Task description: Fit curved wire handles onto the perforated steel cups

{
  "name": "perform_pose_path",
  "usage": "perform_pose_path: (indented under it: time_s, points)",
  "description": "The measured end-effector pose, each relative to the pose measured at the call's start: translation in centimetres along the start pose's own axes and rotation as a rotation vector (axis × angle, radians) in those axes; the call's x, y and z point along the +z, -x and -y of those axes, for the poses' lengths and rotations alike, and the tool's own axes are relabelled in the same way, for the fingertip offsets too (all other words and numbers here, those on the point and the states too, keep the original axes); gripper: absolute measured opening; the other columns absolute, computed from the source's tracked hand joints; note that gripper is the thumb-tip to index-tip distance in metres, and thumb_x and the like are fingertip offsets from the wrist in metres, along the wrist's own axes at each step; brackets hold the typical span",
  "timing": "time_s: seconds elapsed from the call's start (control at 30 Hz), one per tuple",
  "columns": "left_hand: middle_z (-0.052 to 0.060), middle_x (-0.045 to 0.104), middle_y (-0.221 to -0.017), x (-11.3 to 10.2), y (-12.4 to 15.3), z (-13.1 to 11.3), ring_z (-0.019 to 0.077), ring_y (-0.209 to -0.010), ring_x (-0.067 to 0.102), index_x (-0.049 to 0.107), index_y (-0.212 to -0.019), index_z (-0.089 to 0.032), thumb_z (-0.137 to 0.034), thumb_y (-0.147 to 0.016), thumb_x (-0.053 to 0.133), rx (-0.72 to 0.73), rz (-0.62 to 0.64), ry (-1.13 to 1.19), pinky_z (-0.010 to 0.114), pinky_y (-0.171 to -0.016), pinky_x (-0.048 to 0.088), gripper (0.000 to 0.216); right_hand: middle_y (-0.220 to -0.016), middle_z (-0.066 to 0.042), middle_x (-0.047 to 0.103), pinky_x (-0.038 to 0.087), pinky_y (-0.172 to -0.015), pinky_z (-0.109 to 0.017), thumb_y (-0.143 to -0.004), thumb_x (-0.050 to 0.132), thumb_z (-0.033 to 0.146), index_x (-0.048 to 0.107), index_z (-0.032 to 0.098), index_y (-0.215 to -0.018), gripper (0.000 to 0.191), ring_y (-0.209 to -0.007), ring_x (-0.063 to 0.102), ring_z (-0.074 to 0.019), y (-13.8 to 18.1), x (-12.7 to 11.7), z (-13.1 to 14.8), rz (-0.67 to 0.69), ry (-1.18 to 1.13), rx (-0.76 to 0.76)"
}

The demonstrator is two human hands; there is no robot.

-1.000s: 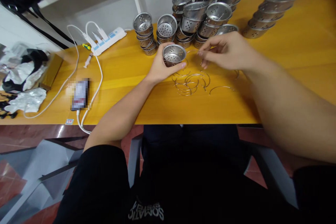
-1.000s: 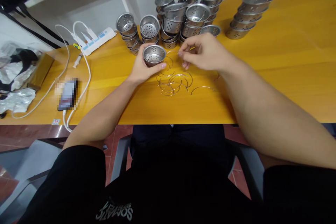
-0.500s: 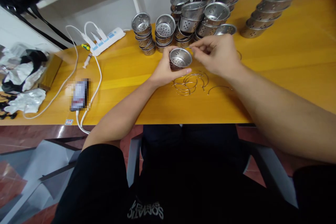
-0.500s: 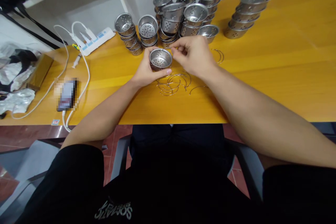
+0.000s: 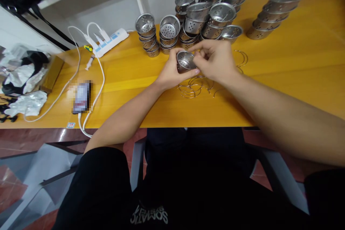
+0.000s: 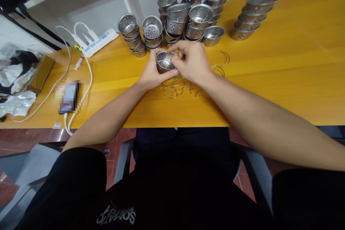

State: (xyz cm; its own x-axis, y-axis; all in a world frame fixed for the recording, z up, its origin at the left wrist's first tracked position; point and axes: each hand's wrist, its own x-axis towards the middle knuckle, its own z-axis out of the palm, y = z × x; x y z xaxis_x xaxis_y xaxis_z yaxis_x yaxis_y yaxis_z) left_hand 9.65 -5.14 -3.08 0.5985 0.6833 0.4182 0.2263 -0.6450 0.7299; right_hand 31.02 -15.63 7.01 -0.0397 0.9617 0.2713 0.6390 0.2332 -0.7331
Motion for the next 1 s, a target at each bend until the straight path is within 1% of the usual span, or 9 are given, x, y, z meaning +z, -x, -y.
perform_pose_path:
  time_s: [0.07, 0.17, 0.3, 0.4, 0.5, 0.6, 0.7, 0.83, 1.0]
  points:
    - [0.020, 0.070, -0.167, -0.1, 0.1, -0.2, 0.0419, -0.165, 0.075, 0.039, -0.187, -0.025, -0.085, -0.110, 0.096, 0.003, -0.004, 0.000, 0.063, -0.150, 0.058, 0.113, -0.106, -0.013, 0.085, 0.066, -0.103, -0.062, -0.110, 0.076, 0.068, 0.091, 0.033, -0.140, 0.048, -0.105, 0.074, -0.0391, 0.0, 0.1, 0.1, 0.006, -0.061, 0.016]
    - [0.016, 0.071, -0.162, -0.2, 0.1, -0.7, 0.0383, -0.158, 0.078, 0.045, -0.184, -0.026, -0.083, -0.109, 0.097, 0.010, -0.019, 0.025, 0.061, -0.148, 0.059, 0.107, -0.099, -0.010, 0.084, 0.066, -0.105, -0.066, -0.106, 0.081, 0.075, 0.090, 0.045, -0.136, 0.044, -0.111, 0.072, -0.0421, 0.1, 0.1, 0.3, 0.023, -0.116, 0.041]
    - [0.014, 0.073, -0.157, -0.3, -0.2, -0.7, 0.0351, -0.150, 0.081, 0.050, -0.181, -0.027, -0.088, -0.112, 0.092, 0.028, -0.034, 0.041, 0.059, -0.143, 0.064, 0.102, -0.106, -0.013, 0.088, 0.068, -0.101, -0.063, -0.102, 0.082, 0.073, 0.092, 0.037, -0.126, 0.045, -0.108, 0.074, -0.0405, 0.1, -0.5, 0.9, 0.026, -0.144, 0.038]
    - [0.014, 0.074, -0.159, -0.7, -0.5, 0.4, 0.0346, -0.151, 0.081, 0.049, -0.184, -0.029, -0.090, -0.116, 0.084, 0.027, -0.010, 0.058, 0.058, -0.143, 0.064, 0.098, -0.118, -0.014, 0.092, 0.068, -0.097, -0.059, -0.104, 0.082, 0.078, 0.089, 0.034, -0.119, 0.047, -0.110, 0.077, -0.0395, 0.2, -1.6, 1.1, 0.097, -0.216, -0.005]
    - [0.011, 0.074, -0.157, -1.2, -0.6, 1.7, 0.0338, -0.151, 0.080, 0.052, -0.182, -0.030, -0.092, -0.118, 0.080, 0.016, 0.026, 0.088, 0.057, -0.143, 0.063, 0.094, -0.108, -0.012, 0.089, 0.065, -0.093, -0.056, -0.100, 0.090, 0.094, 0.085, 0.035, -0.117, 0.061, -0.099, 0.073, -0.0354, 0.4, -2.7, 1.0, 0.209, -0.270, -0.048]
    - [0.011, 0.072, -0.156, -1.1, -0.5, 2.3, 0.0349, -0.152, 0.080, 0.048, -0.184, -0.031, -0.095, -0.114, 0.081, 0.053, 0.063, 0.121, 0.058, -0.142, 0.063, 0.100, -0.091, -0.007, 0.081, 0.064, -0.091, -0.057, -0.088, 0.098, 0.107, 0.081, 0.038, -0.111, 0.075, -0.087, 0.068, -0.0328, 0.6, -3.3, 0.9, 0.270, -0.291, -0.049]
    - [0.013, 0.070, -0.158, -0.5, -0.4, 1.8, 0.0353, -0.151, 0.081, 0.040, -0.188, -0.030, -0.086, -0.118, 0.080, 0.084, 0.059, 0.114, 0.061, -0.139, 0.065, 0.098, -0.085, -0.006, 0.077, 0.065, -0.090, -0.057, -0.079, 0.100, 0.115, 0.076, 0.037, -0.103, 0.085, -0.083, 0.069, -0.0322, 0.6, -3.4, 1.2, 0.269, -0.306, -0.028]
    - [0.013, 0.069, -0.160, 0.0, -0.1, 1.0, 0.0329, -0.149, 0.084, 0.035, -0.192, -0.031, -0.061, -0.126, 0.076, 0.092, 0.049, 0.059, 0.060, -0.136, 0.068, 0.083, -0.082, -0.007, 0.079, 0.065, -0.085, -0.053, -0.074, 0.102, 0.118, 0.074, 0.034, -0.100, 0.093, -0.076, 0.068, -0.0289, 0.5, -3.5, 1.6, 0.273, -0.333, -0.024]
    - [0.014, 0.068, -0.163, -0.1, 0.0, 1.5, 0.0359, -0.153, 0.081, 0.039, -0.187, -0.029, -0.051, -0.120, 0.084, 0.121, 0.040, 0.046, 0.063, -0.142, 0.065, 0.083, -0.078, -0.005, 0.079, 0.069, -0.083, -0.050, -0.077, 0.114, 0.105, 0.079, 0.031, -0.098, 0.085, -0.070, 0.068, -0.0243, 0.3, -3.5, 0.8, 0.301, -0.432, -0.068]
